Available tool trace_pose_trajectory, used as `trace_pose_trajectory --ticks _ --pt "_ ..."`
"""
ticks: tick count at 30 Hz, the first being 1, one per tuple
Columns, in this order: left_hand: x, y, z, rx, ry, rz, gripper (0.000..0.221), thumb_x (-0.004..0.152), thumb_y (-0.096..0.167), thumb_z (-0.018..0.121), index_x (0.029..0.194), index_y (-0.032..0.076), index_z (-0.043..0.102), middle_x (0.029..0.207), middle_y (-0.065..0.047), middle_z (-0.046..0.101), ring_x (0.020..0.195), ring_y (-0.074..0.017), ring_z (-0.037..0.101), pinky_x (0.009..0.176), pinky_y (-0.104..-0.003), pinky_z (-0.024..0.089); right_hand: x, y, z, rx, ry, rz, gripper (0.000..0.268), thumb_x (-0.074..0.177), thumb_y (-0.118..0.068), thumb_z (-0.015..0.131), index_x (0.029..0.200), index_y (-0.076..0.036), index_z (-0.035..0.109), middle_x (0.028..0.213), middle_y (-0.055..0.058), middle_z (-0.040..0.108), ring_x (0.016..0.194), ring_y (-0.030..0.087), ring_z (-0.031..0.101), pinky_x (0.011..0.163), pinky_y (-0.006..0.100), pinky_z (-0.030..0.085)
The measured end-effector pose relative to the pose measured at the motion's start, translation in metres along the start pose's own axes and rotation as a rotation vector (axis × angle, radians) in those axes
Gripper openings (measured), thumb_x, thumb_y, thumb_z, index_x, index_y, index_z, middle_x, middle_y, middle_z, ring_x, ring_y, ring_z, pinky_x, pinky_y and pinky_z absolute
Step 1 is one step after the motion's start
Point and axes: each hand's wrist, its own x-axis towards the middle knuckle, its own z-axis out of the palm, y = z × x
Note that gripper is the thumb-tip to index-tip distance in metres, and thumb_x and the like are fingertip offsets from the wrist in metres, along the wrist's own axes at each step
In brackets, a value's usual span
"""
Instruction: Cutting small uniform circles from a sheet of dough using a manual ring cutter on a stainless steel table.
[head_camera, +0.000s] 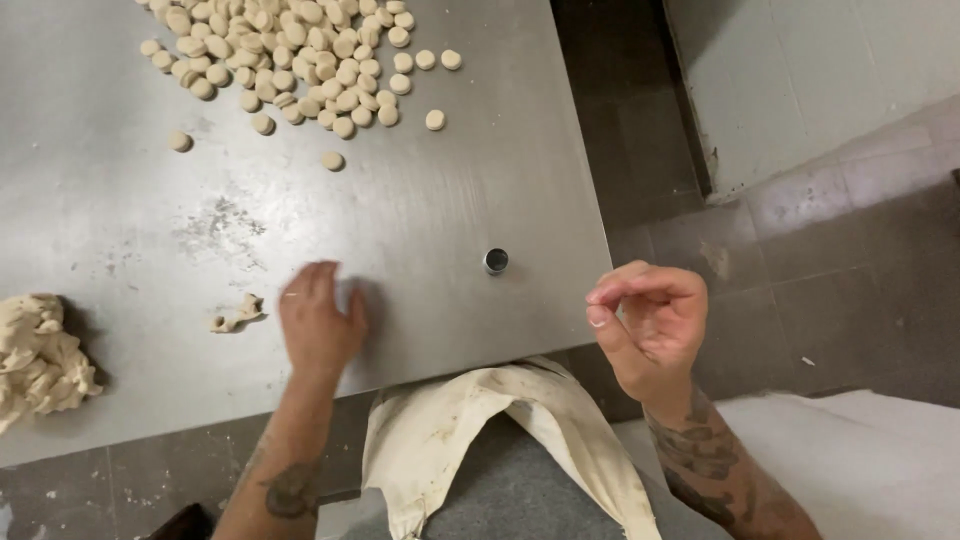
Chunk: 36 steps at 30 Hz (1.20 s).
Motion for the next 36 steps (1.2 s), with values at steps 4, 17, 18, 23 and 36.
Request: trace_pose_trajectory --ticks 4,17,18,23,36 --pt "-0.019 -0.081 -0.015 0.348 -0.342 -0.552 0.092 0.104 0.065 0.079 0.172 0.004 0.069 0.179 -0.037 0.050 0.168 -0.0588 0.039 0.132 -0.071 0.032 -0.008 0.011 -0.015 0.026 -0.006 -0.004 0.054 0.093 0.009 0.089 0.129 0.003 0.049 0.097 0.025 0.076 0.085 0.031 0.073 0.072 0.033 0.057" --pt "-0.109 -0.150 -0.006 0.493 -0.059 -0.378 0.019 0.120 0.032 0.083 0.134 0.019 0.084 0.124 -0.006 0.072 0.110 -0.0322 0.077 0.088 -0.042 0.065 -0.010 0.007 0.017 0.105 -0.046 -0.046 0.043 0.100 0.005 0.083 0.130 0.003 0.052 0.095 0.027 0.083 0.084 0.032 0.075 0.078 0.040 0.062" --pt "-0.109 -0.149 -0.012 0.430 -0.082 -0.424 0.018 0.123 0.028 0.081 0.137 0.017 0.083 0.126 -0.008 0.071 0.109 -0.0336 0.077 0.087 -0.043 0.067 -0.010 0.007 0.023 0.101 -0.046 -0.053 0.042 0.100 0.004 0.084 0.129 0.003 0.053 0.095 0.027 0.083 0.084 0.032 0.076 0.078 0.040 0.063" --pt "-0.103 -0.161 -0.042 0.008 0.005 -0.525 0.022 0.117 0.004 0.086 0.139 0.002 0.083 0.122 -0.018 0.066 0.106 -0.0433 0.074 0.079 -0.046 0.069 -0.012 0.005 0.048 0.062 -0.043 -0.041 0.041 0.100 0.005 0.084 0.126 0.002 0.053 0.096 0.028 0.084 0.084 0.032 0.078 0.078 0.039 0.064" --pt "-0.051 -0.302 -0.153 0.364 0.242 -0.123 0.024 0.125 -0.006 0.083 0.147 -0.005 0.090 0.118 -0.015 0.090 0.101 -0.0245 0.088 0.080 -0.032 0.073 -0.030 -0.017 0.102 -0.223 -0.130 -0.124 0.033 0.108 0.014 0.079 0.129 -0.009 0.066 0.124 0.025 0.084 0.081 0.018 0.087 0.059 0.029 0.050"
